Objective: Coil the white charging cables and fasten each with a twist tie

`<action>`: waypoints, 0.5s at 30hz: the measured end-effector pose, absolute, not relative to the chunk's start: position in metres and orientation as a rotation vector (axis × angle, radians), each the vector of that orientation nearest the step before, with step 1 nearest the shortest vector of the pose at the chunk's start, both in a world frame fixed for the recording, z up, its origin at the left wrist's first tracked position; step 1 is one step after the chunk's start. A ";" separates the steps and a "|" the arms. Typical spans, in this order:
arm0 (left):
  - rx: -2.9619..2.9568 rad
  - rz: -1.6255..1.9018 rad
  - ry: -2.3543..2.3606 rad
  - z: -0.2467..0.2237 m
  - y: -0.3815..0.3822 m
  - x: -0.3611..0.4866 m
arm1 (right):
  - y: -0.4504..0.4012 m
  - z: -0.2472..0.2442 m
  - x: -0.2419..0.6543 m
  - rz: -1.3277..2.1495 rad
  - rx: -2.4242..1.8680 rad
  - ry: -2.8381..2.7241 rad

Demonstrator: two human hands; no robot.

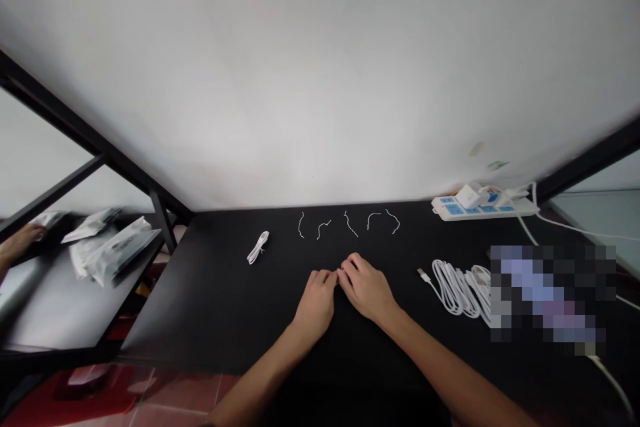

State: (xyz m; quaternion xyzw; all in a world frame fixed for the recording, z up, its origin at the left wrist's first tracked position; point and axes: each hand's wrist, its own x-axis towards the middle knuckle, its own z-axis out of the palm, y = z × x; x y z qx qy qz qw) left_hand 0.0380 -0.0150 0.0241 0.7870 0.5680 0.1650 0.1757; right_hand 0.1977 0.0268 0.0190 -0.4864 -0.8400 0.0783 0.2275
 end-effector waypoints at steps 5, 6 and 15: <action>2.022 0.600 1.548 0.036 -0.016 0.032 | 0.037 0.013 0.190 0.246 -1.232 -2.309; 1.994 0.613 1.531 0.040 -0.018 0.032 | 0.037 0.012 0.190 0.263 -1.226 -2.291; 2.162 0.191 1.610 0.048 -0.025 0.037 | 0.033 0.018 0.192 0.419 -1.226 -2.140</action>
